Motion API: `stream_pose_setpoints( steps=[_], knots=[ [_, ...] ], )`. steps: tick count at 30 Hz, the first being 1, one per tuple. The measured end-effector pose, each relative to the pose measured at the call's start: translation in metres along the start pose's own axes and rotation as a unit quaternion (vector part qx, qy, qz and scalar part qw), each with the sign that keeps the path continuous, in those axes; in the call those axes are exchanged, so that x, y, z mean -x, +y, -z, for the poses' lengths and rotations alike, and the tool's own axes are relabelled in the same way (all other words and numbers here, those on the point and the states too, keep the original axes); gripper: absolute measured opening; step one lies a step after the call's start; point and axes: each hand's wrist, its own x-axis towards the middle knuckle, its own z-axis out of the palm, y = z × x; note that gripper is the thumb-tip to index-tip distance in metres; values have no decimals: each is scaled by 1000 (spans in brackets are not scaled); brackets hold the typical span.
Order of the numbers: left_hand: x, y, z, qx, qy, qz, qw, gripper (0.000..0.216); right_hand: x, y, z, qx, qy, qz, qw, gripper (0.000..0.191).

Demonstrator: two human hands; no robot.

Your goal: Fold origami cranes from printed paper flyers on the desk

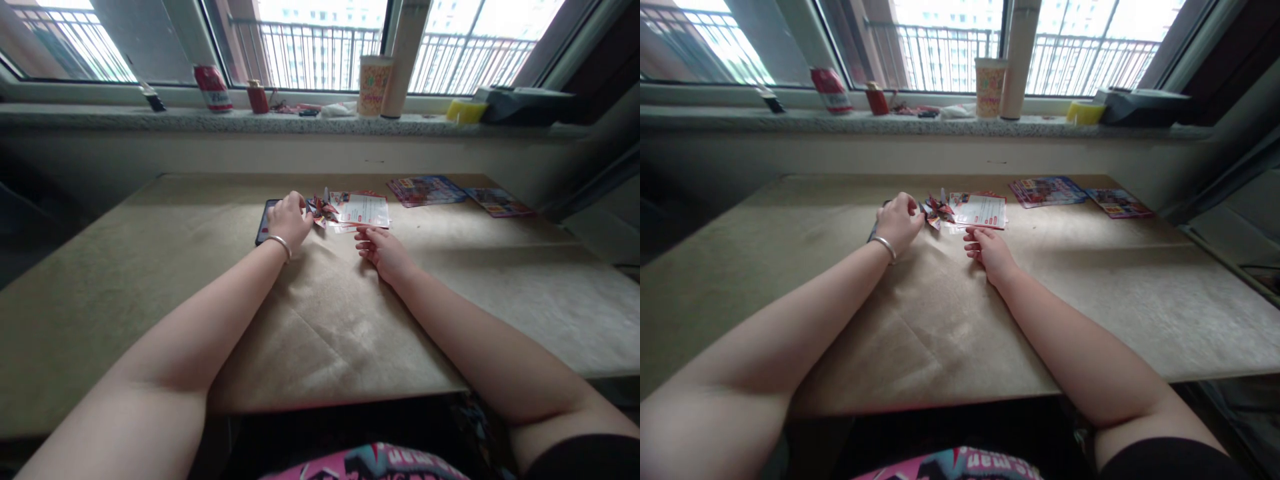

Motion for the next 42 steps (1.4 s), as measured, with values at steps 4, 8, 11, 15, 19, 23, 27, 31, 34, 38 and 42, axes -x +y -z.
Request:
stream_pose_setpoints(
  steps=[4,8,11,15,19,23,27,31,34,38,42],
  knots=[
    [40,16,18,21,-114,-102,988,22,2,0,-2,9,3,2,1000,7],
    [88,23,28,-13,-249,-172,953,49,3,1,-3,26,-15,8,1000,6],
    [104,17,29,-52,-241,-218,944,50,3,1,-4,35,-18,0,999,9],
    [100,7,27,-55,-219,-275,935,48,3,-1,-3,52,-19,-11,998,10],
    [94,4,25,-47,-212,-268,939,44,-4,-5,6,230,-15,51,972,21],
    [96,4,25,-43,-209,-263,941,44,-20,-13,22,521,-17,242,818,25],
    [96,4,25,-44,-213,-259,941,43,-38,-21,38,691,-17,261,674,41],
    [94,4,27,-39,-214,-257,942,42,-50,-23,54,756,-10,235,611,45],
    [93,3,27,-32,-213,-254,943,41,-53,-23,61,765,-3,231,601,40],
    [93,2,26,-27,-213,-258,942,41,-53,-26,62,781,11,259,568,35],
    [92,2,25,-28,-214,-259,942,40,-52,-28,57,821,-11,280,497,37]
  ],
)
